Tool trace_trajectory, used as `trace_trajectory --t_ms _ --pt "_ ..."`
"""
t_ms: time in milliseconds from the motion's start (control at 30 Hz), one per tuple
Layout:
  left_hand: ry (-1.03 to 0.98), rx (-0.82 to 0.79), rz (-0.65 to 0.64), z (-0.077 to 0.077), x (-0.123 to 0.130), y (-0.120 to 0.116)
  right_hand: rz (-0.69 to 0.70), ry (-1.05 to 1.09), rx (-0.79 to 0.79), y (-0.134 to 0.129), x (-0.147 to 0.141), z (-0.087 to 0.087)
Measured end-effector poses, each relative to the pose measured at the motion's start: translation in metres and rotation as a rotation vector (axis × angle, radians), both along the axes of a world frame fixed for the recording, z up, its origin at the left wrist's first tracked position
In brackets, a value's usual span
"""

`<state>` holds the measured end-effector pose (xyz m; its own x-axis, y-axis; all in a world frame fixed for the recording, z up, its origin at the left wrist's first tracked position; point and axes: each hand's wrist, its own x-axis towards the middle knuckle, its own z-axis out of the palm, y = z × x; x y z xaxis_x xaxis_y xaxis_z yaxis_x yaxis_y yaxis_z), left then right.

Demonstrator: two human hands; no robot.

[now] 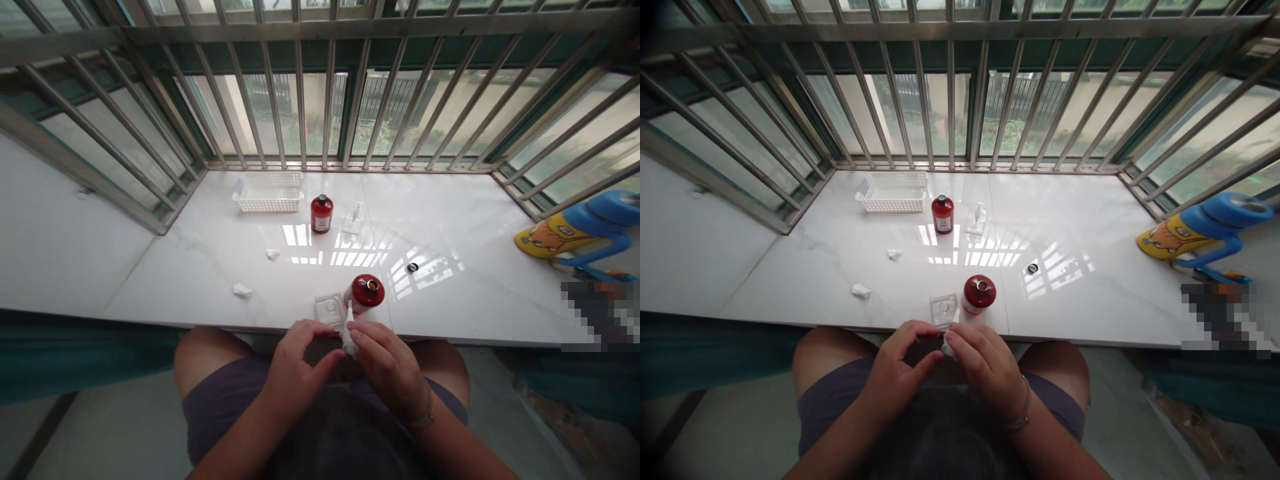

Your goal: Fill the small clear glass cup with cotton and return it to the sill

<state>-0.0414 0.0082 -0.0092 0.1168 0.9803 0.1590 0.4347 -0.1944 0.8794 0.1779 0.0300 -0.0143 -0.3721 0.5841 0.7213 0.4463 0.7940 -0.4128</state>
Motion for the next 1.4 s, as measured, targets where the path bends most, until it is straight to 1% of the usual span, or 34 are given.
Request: trace_trajectory --t_ms 67,100,167,300,500,600,667,767,800,900,967,1000,1033,1100,1233,1333,1400 --pt "-0.091 -0.150 -0.039 0.013 0.001 -0.008 0.084 -0.027 0.039 0.003 -0.006 0.002" --pt "-0.119 -0.195 -0.024 0.016 0.001 -0.011 0.117 -0.045 0.055 0.004 -0.009 0.002" --pt "-0.149 -0.250 0.030 0.017 0.000 -0.013 0.151 -0.084 0.082 0.008 -0.015 0.004" --pt "-0.237 -0.328 0.084 0.007 -0.009 -0.011 0.133 -0.155 0.127 0.013 -0.026 0.007" --pt "-0.537 -0.450 0.098 -0.011 -0.015 -0.008 0.044 -0.266 0.145 0.017 -0.042 0.005" --pt "-0.559 -0.499 0.140 -0.018 -0.022 -0.001 0.034 -0.299 0.124 0.015 -0.045 0.001" --pt "-0.497 -0.485 0.212 -0.020 -0.037 0.011 0.055 -0.296 0.098 0.011 -0.042 -0.002" --pt "-0.290 -0.387 0.348 -0.019 -0.080 0.038 0.071 -0.258 0.031 0.004 -0.033 -0.008" --pt "-0.179 -0.361 0.360 -0.016 -0.097 0.048 0.067 -0.237 0.010 0.001 -0.029 -0.010" --pt "0.257 -0.226 0.463 -0.005 -0.148 0.073 0.041 -0.193 -0.048 -0.006 -0.017 -0.016" --pt "0.441 -0.158 0.521 0.003 -0.173 0.079 0.022 -0.183 -0.076 -0.009 -0.009 -0.020" --pt "0.497 -0.148 0.533 0.004 -0.181 0.079 0.010 -0.182 -0.088 -0.011 -0.004 -0.022" --pt "0.533 -0.152 0.535 0.004 -0.187 0.077 -0.001 -0.180 -0.095 -0.013 0.000 -0.023" --pt "0.570 -0.181 0.517 -0.001 -0.194 0.069 -0.022 -0.177 -0.107 -0.016 0.007 -0.025" --pt "0.608 -0.233 0.490 -0.027 -0.197 0.053 -0.050 -0.168 -0.147 -0.019 0.015 -0.025" --pt "0.601 -0.290 0.490 -0.046 -0.198 0.050 -0.056 -0.154 -0.155 -0.018 0.015 -0.023" --pt "0.586 -0.310 0.485 -0.054 -0.200 0.053 -0.049 -0.153 -0.151 -0.015 0.013 -0.021"
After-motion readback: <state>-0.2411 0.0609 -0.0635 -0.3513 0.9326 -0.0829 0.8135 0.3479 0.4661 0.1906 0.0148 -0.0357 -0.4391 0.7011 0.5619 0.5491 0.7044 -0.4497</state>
